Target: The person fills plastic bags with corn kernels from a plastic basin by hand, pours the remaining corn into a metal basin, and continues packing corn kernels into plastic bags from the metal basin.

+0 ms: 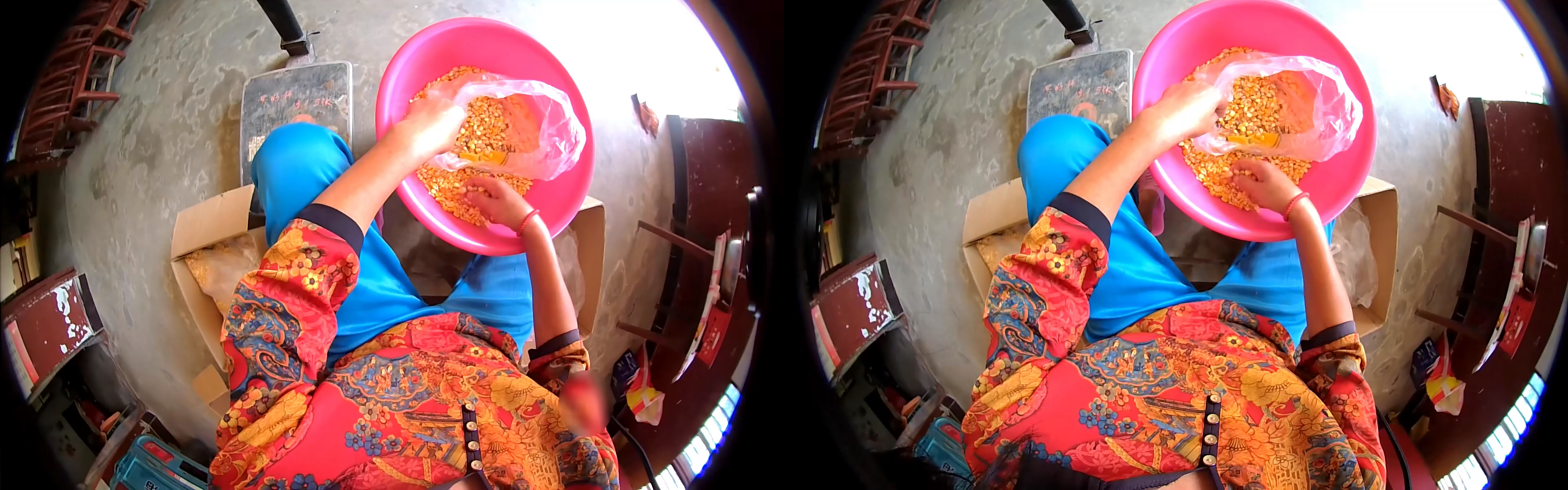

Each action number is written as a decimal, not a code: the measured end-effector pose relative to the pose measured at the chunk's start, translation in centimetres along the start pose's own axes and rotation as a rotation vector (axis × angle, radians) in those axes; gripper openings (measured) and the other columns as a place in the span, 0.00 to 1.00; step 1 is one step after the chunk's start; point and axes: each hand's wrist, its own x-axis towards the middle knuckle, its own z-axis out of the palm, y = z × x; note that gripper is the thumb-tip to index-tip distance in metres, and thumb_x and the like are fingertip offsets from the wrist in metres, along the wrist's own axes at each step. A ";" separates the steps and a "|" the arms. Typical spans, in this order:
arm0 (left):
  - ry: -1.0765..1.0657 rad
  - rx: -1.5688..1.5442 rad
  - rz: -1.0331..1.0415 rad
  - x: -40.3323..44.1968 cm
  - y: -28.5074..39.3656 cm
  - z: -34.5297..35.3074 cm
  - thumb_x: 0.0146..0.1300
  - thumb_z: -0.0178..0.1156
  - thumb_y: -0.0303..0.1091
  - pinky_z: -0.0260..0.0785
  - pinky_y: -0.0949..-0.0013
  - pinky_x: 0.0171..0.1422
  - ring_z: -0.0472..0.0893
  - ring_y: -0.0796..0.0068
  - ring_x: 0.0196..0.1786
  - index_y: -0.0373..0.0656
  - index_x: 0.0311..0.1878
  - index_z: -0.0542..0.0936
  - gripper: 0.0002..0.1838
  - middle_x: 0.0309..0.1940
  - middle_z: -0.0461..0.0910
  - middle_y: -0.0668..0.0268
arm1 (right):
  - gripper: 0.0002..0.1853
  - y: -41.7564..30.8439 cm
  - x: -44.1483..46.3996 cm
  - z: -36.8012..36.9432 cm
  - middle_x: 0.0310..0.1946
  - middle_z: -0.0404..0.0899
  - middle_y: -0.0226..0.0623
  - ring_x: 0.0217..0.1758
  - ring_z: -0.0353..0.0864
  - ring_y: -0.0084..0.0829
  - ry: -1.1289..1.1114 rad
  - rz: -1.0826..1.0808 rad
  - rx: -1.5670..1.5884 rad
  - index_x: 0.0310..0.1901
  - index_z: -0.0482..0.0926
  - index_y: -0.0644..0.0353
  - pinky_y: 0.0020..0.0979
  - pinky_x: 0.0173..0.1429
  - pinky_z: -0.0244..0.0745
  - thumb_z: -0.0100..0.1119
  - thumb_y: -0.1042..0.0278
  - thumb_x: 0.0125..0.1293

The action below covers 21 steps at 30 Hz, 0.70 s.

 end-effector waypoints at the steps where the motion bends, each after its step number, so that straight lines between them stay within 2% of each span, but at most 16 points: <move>1: 0.000 -0.001 0.000 0.0 0.0 0.1 0.48 0.57 0.28 0.72 0.56 0.41 0.81 0.56 0.38 0.45 0.36 0.82 0.11 0.32 0.81 0.54 | 0.14 -0.5 -0.2 -0.3 0.24 0.75 0.35 0.21 0.73 0.26 0.000 0.000 0.000 0.46 0.75 0.58 0.29 0.24 0.67 0.51 0.59 0.64; 3: 0.007 0.008 -0.008 0.1 -0.1 0.3 0.48 0.56 0.28 0.72 0.56 0.42 0.81 0.56 0.39 0.45 0.36 0.82 0.11 0.32 0.81 0.54 | 0.11 -1.4 -0.7 -0.9 0.26 0.73 0.28 0.18 0.67 0.15 -0.027 0.073 0.573 0.41 0.74 0.58 0.17 0.16 0.57 0.47 0.60 0.68; 4: 0.008 0.008 -0.008 0.1 -0.1 0.4 0.48 0.56 0.28 0.72 0.56 0.42 0.81 0.56 0.39 0.45 0.36 0.82 0.11 0.32 0.81 0.54 | 0.10 -2.5 -0.9 -1.0 0.24 0.71 0.28 0.16 0.64 0.15 -0.019 0.148 0.707 0.40 0.73 0.57 0.15 0.14 0.52 0.46 0.60 0.69; 8: 0.055 0.034 0.010 -0.1 0.1 0.2 0.47 0.56 0.27 0.72 0.56 0.42 0.81 0.56 0.39 0.45 0.36 0.82 0.11 0.32 0.81 0.54 | 0.09 -1.3 0.0 -2.5 0.27 0.73 0.28 0.18 0.65 0.15 0.027 0.067 0.818 0.40 0.73 0.54 0.13 0.15 0.49 0.46 0.61 0.69; 11: 0.014 0.007 0.023 0.0 0.0 0.1 0.47 0.56 0.26 0.72 0.56 0.41 0.81 0.55 0.38 0.45 0.35 0.82 0.11 0.31 0.80 0.53 | 0.09 -1.9 1.3 -4.9 0.32 0.75 0.31 0.26 0.73 0.20 0.278 -0.056 0.974 0.43 0.73 0.57 0.17 0.23 0.67 0.47 0.64 0.68; 13: -0.018 -0.014 0.029 -0.1 0.1 -0.3 0.46 0.56 0.27 0.71 0.56 0.41 0.80 0.55 0.38 0.44 0.34 0.82 0.10 0.30 0.80 0.53 | 0.11 -2.5 1.8 -6.2 0.37 0.76 0.36 0.37 0.78 0.27 0.330 -0.161 0.932 0.48 0.73 0.60 0.26 0.37 0.76 0.48 0.65 0.68; 14: -0.007 -0.023 0.051 -0.1 0.2 -0.4 0.45 0.57 0.27 0.71 0.56 0.41 0.80 0.55 0.38 0.44 0.33 0.81 0.10 0.30 0.80 0.53 | 0.13 -2.8 1.8 -6.4 0.44 0.76 0.38 0.48 0.77 0.29 0.404 -0.191 0.841 0.50 0.73 0.60 0.30 0.46 0.76 0.48 0.68 0.66; 15: 0.004 -0.032 0.071 -0.2 0.2 -0.6 0.44 0.58 0.28 0.71 0.56 0.40 0.80 0.54 0.37 0.43 0.33 0.81 0.10 0.29 0.80 0.53 | 0.13 -2.5 1.9 -6.5 0.44 0.76 0.38 0.48 0.77 0.29 0.403 -0.192 0.840 0.50 0.73 0.60 0.30 0.46 0.76 0.48 0.68 0.66; 17: -0.010 -0.050 0.063 -0.1 0.2 -0.6 0.43 0.60 0.29 0.71 0.56 0.41 0.80 0.54 0.37 0.43 0.32 0.81 0.09 0.29 0.80 0.53 | 0.13 -1.7 2.0 -6.6 0.47 0.74 0.39 0.50 0.75 0.27 0.726 -0.356 -0.176 0.50 0.74 0.59 0.29 0.49 0.75 0.48 0.72 0.64; 19: -0.025 -0.071 0.056 0.0 0.1 -0.5 0.43 0.62 0.31 0.71 0.56 0.41 0.80 0.54 0.37 0.42 0.32 0.80 0.10 0.29 0.80 0.53 | 0.14 -3.6 0.5 -5.9 0.48 0.75 0.40 0.51 0.75 0.30 0.713 -0.358 -0.213 0.50 0.75 0.57 0.31 0.52 0.73 0.51 0.74 0.61; 21: 0.012 -0.077 0.109 0.2 0.2 -0.4 0.42 0.66 0.33 0.72 0.56 0.42 0.80 0.54 0.38 0.42 0.33 0.81 0.12 0.30 0.80 0.52 | 0.15 -4.9 -0.7 -5.1 0.47 0.75 0.41 0.53 0.74 0.33 0.096 -0.026 0.124 0.49 0.75 0.56 0.32 0.53 0.72 0.54 0.74 0.59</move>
